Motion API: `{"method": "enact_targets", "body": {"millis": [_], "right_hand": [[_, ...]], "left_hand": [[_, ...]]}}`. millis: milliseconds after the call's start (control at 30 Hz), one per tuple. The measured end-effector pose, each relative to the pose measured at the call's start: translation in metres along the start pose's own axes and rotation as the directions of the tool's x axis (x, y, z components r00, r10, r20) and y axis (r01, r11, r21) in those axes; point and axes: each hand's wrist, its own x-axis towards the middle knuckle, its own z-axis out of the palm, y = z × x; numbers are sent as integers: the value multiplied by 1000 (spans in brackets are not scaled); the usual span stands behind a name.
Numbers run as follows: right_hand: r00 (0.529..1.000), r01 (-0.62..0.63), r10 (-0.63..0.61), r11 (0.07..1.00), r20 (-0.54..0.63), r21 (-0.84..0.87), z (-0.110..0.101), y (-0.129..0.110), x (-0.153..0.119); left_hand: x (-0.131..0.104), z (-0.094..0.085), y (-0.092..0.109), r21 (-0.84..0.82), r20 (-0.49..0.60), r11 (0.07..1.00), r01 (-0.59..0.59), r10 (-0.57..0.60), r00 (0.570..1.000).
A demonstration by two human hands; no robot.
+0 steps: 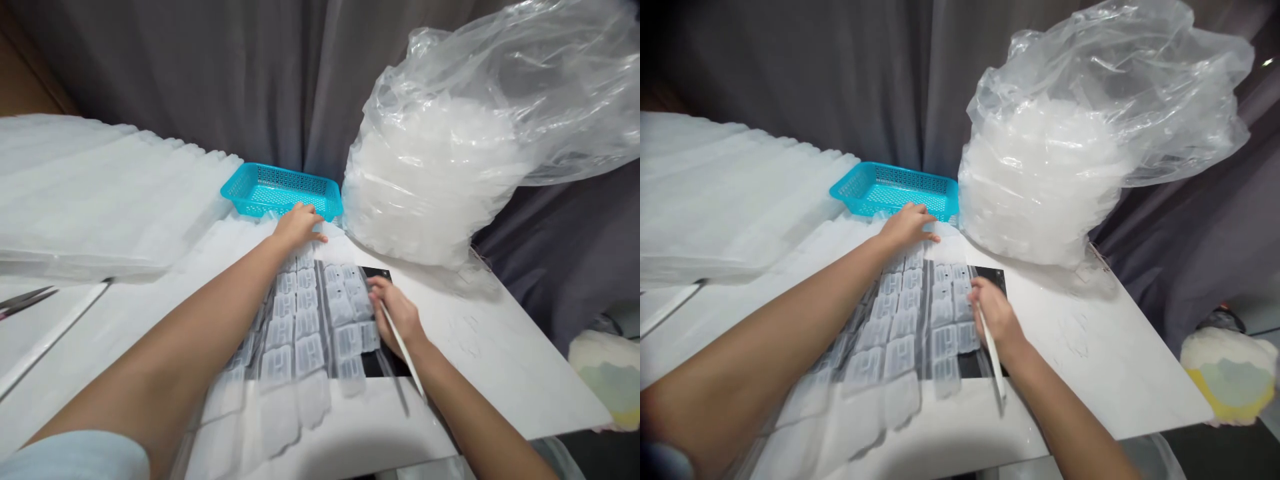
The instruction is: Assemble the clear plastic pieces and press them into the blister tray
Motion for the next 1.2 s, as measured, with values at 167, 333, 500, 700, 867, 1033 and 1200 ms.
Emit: {"method": "enact_targets", "body": {"millis": [167, 333, 500, 700, 867, 1033, 1200], "right_hand": [[929, -348, 338, 937, 151, 41, -34, 10, 6], [771, -462, 194, 826, 606, 323, -43, -15, -19], [856, -418, 249, 848, 453, 325, -23, -25, -26], [853, -419, 272, 866, 446, 273, -16, -21, -23], [862, -406, 272, 875, 428, 262, -14, -22, -26], [908, -277, 169, 929, 383, 247, -12, -23, -27], [935, -55, -14, 981, 355, 184, -11, -22, -29]], "left_hand": [[0, -1, 4, -10, -1, 1000, -23, 23, 1000], [1, 0, 6, -5, 6, 1000, -27, 27, 1000], [1, 0, 7, -5, 13, 1000, -15, 15, 1000], [1, -1, 8, -8, 15, 1000, -10, 10, 1000], [0, -3, 9, 0, 20, 1000, -10, 10, 1000], [-1, -2, 9, 24, 10, 999, -28, 28, 1000], [-1, -2, 8, 37, -3, 999, -31, 31, 1000]]}}
